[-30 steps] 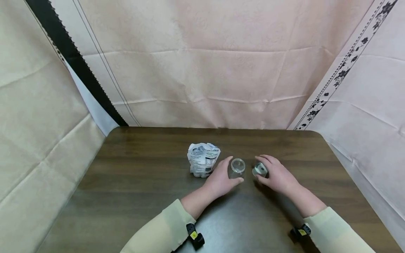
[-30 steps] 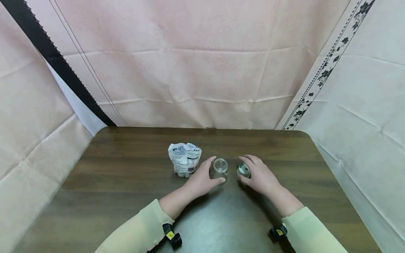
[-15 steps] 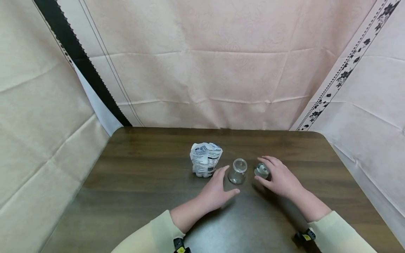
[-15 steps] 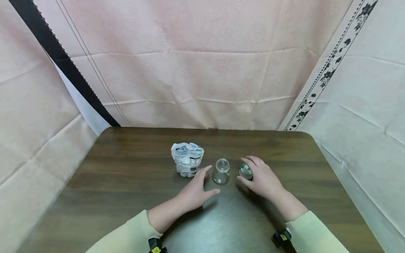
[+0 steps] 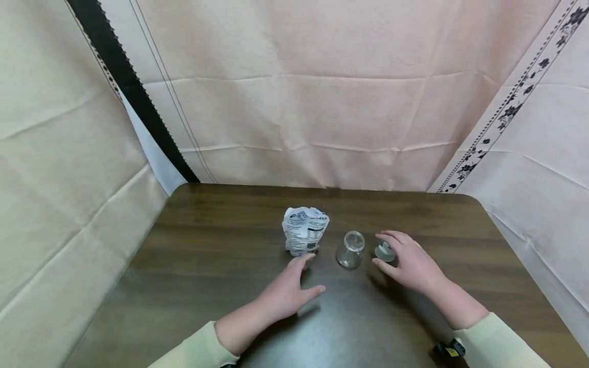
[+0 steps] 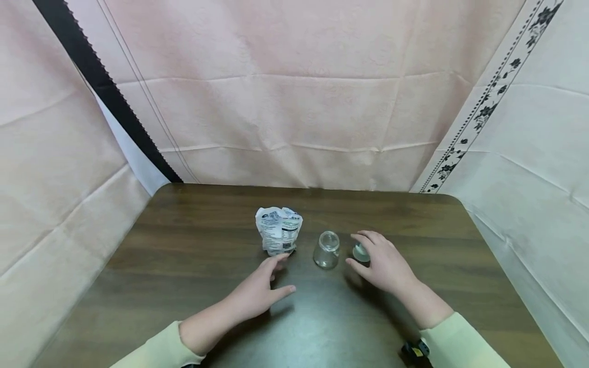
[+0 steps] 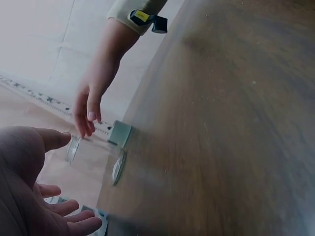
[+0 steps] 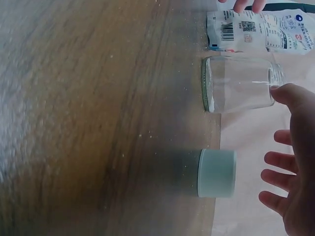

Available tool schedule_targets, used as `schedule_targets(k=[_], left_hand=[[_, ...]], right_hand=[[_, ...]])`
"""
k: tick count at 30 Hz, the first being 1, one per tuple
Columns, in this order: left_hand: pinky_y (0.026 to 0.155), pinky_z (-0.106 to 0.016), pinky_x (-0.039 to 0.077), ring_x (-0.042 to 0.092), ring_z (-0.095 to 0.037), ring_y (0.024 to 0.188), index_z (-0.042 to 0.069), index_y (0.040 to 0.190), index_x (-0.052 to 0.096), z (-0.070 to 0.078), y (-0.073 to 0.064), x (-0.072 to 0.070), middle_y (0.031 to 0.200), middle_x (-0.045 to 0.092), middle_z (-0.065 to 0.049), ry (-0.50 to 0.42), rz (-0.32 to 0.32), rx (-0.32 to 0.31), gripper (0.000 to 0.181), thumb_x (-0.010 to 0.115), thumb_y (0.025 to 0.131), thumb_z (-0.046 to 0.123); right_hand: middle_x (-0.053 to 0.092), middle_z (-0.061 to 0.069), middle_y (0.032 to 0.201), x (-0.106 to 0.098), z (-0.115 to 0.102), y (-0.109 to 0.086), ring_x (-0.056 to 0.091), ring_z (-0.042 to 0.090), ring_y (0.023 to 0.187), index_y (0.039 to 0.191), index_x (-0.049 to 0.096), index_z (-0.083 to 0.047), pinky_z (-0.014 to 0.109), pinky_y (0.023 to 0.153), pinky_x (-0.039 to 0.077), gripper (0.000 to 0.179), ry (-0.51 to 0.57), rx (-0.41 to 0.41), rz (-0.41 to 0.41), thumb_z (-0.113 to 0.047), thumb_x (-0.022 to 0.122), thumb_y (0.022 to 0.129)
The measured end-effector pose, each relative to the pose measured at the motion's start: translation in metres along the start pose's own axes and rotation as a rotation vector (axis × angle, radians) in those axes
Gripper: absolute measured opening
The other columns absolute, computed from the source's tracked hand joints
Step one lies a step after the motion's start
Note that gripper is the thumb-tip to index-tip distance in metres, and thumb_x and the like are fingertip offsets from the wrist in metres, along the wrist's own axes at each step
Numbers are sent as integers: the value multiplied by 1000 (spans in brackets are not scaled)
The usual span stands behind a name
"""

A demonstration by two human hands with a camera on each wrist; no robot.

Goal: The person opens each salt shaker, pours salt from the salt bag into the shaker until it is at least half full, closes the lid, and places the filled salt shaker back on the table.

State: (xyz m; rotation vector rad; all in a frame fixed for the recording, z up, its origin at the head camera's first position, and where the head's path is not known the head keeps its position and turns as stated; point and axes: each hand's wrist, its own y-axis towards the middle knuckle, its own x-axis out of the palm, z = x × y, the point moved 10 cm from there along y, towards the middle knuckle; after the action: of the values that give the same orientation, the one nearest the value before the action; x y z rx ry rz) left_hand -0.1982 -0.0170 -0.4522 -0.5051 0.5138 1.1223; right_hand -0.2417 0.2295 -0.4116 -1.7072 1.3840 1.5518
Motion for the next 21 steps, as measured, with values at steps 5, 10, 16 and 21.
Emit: schedule_targets(k=[5,10,16,21], left_hand=[[103,-51,41,47,-28,132,16,151,36,-7,-5,-9,149,43,-10,4,17,-7,75,71,90,44],[101,-50,43,53,-27,124,12,143,46,-17,-7,-24,135,54,-8,-5,61,-34,63,71,92,39],[92,-46,48,59,-21,107,10,126,60,-30,-4,-49,115,62,-4,-13,142,-76,41,70,93,33],[85,-42,49,59,-17,97,9,115,63,-39,3,-64,104,62,-1,2,207,-92,33,71,93,32]], right_hand=[[56,13,133,0,-3,-1,51,35,124,132,60,-10,56,100,41,59,1,0,-1,-45,74,87],[57,13,132,-2,-8,1,51,34,123,131,61,-9,55,100,42,57,9,-15,13,-44,74,87],[59,12,131,-10,-18,11,51,33,124,130,62,-8,53,102,40,52,47,-56,34,-38,74,89],[60,11,130,-21,-37,27,52,32,124,129,62,-8,53,103,40,52,48,-105,25,-36,74,88]])
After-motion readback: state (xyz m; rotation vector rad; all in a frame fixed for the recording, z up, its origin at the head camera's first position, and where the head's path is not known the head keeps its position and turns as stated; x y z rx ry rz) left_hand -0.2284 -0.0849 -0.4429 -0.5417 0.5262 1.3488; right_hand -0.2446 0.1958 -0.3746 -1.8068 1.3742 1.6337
